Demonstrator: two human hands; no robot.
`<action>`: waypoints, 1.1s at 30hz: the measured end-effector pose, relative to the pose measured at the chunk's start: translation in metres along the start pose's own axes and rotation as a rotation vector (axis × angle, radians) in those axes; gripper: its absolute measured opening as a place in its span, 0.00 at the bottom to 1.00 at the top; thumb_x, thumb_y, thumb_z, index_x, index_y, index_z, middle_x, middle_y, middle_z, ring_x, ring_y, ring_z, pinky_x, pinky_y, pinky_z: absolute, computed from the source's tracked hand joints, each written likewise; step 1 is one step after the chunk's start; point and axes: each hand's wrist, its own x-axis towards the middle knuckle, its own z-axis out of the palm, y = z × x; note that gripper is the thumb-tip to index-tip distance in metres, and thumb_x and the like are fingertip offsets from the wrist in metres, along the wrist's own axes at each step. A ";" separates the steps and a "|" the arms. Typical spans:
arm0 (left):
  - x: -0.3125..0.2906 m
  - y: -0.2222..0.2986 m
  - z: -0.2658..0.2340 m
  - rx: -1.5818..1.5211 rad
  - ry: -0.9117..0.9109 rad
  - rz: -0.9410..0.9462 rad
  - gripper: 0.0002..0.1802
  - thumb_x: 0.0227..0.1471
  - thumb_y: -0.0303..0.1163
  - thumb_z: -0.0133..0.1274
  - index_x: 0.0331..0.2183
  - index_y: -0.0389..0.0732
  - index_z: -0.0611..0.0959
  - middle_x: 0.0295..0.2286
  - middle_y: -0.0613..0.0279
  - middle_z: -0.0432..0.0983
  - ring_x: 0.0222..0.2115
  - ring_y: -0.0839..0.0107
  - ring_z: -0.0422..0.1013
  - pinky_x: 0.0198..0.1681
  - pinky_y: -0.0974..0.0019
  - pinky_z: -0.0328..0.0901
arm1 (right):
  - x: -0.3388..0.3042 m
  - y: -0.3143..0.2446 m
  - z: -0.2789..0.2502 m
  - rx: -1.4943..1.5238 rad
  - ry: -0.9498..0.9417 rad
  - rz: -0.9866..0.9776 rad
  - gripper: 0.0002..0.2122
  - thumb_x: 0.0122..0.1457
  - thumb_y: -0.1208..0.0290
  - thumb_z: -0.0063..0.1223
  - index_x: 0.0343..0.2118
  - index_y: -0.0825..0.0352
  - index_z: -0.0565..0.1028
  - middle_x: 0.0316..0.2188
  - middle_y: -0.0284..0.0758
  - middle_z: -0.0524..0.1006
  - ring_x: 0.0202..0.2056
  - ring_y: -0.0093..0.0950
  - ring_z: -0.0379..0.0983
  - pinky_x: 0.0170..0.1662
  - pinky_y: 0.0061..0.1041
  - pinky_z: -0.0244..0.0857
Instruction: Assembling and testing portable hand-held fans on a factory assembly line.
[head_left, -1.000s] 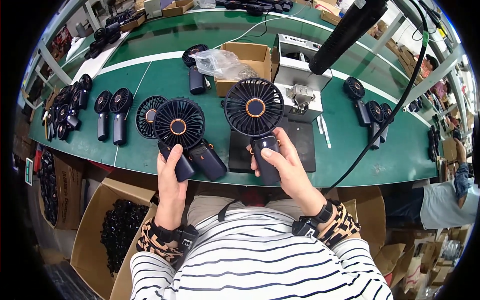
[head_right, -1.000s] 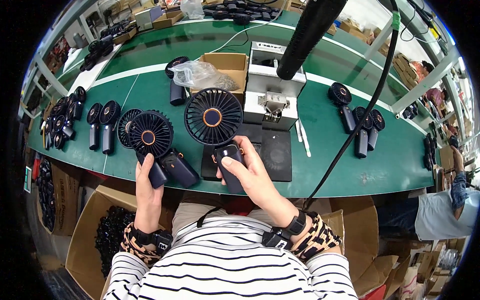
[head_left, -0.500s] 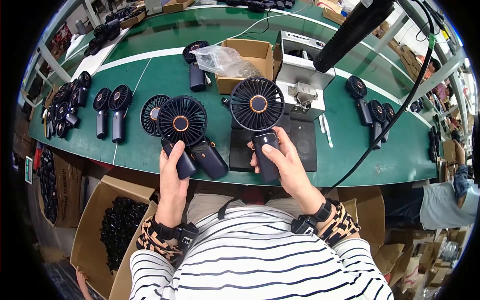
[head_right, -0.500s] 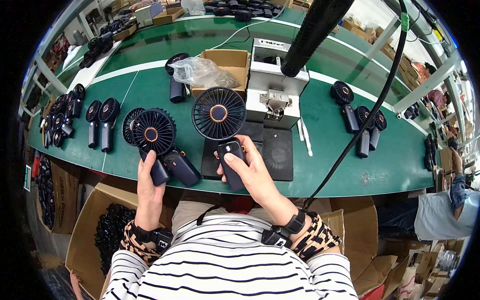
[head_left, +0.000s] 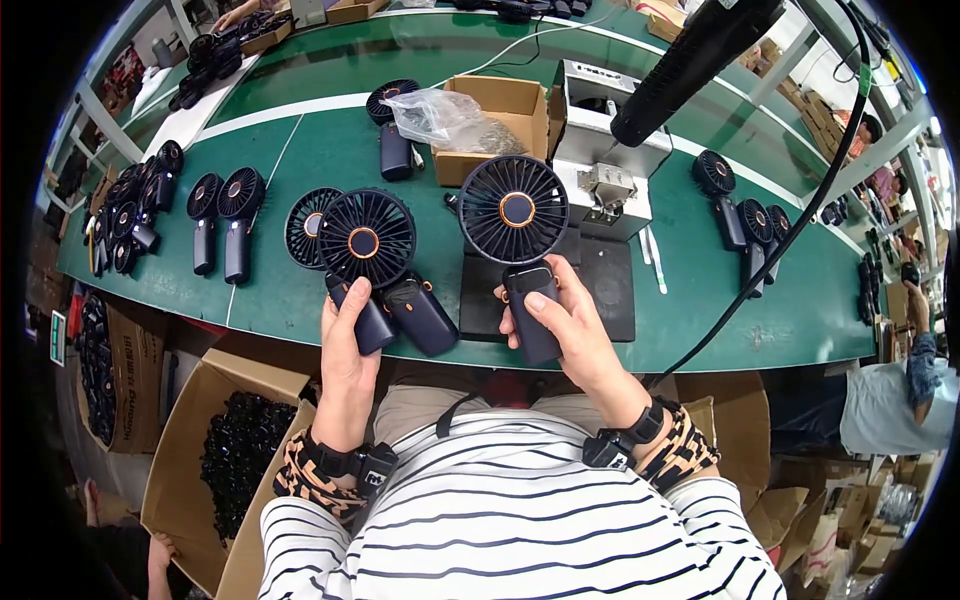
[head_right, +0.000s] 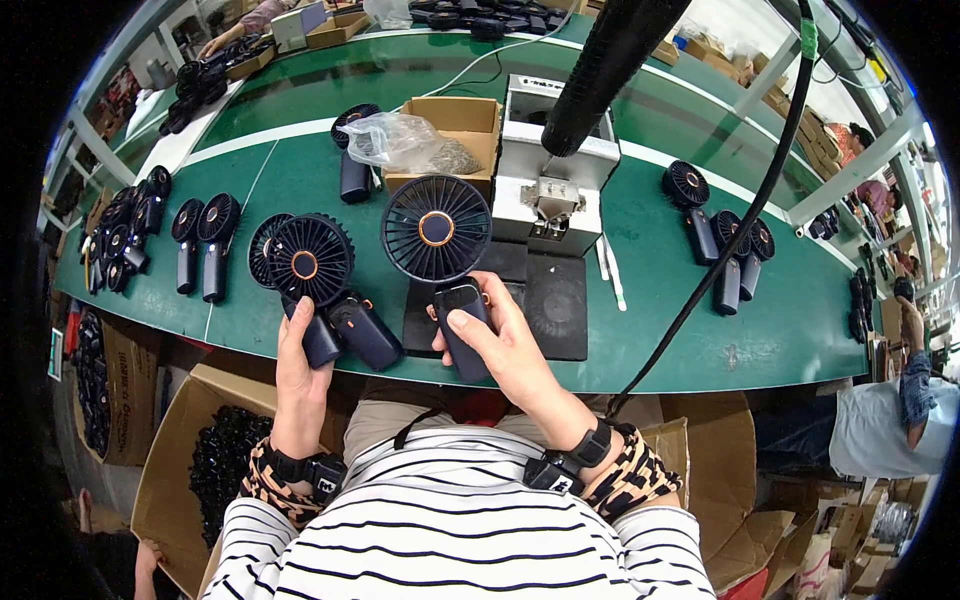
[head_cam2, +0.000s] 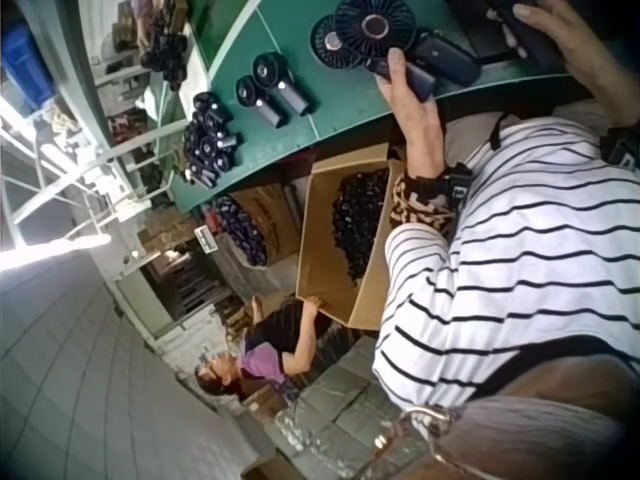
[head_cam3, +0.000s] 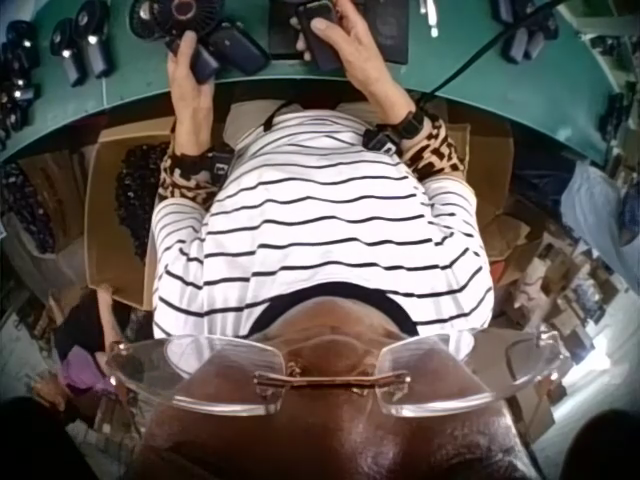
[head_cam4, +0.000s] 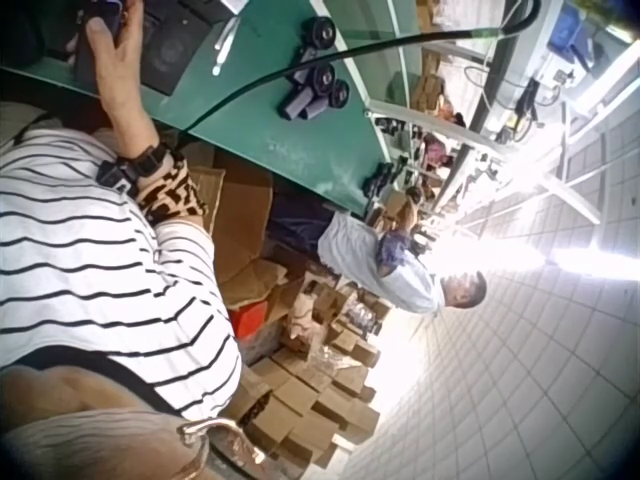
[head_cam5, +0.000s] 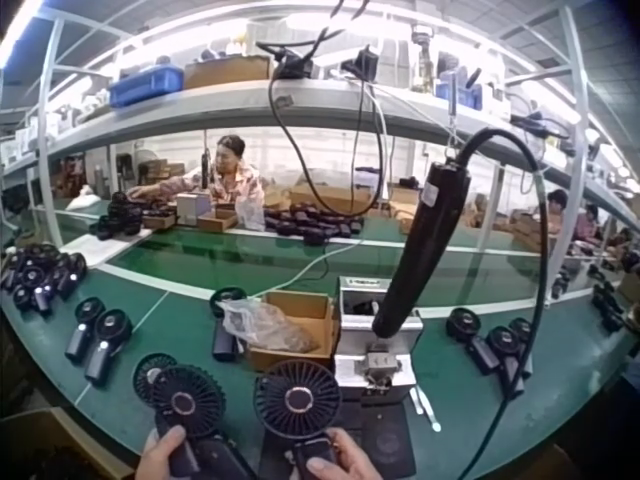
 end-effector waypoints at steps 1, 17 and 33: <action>-0.001 0.001 0.002 -0.006 -0.004 -0.006 0.19 0.53 0.34 0.56 0.45 0.39 0.73 0.39 0.63 0.75 0.38 0.72 0.73 0.44 0.67 0.68 | 0.000 -0.001 0.001 -0.008 -0.001 0.001 0.20 0.60 0.69 0.50 0.52 0.68 0.58 0.41 0.44 0.74 0.32 0.27 0.74 0.34 0.26 0.71; -0.006 -0.011 0.028 -0.131 -0.132 -0.016 0.19 0.56 0.36 0.53 0.48 0.39 0.73 0.43 0.64 0.74 0.41 0.74 0.71 0.45 0.67 0.68 | 0.019 0.033 0.045 -0.405 -0.186 -0.238 0.23 0.53 0.66 0.62 0.47 0.71 0.65 0.53 0.40 0.60 0.54 0.28 0.59 0.56 0.26 0.55; -0.036 0.015 0.028 0.129 -0.212 -0.018 0.38 0.41 0.25 0.67 0.52 0.38 0.65 0.45 0.65 0.68 0.46 0.74 0.66 0.52 0.68 0.62 | 0.024 0.031 0.052 -0.885 -0.135 -0.267 0.25 0.64 0.55 0.42 0.57 0.68 0.57 0.54 0.49 0.63 0.56 0.44 0.57 0.58 0.39 0.53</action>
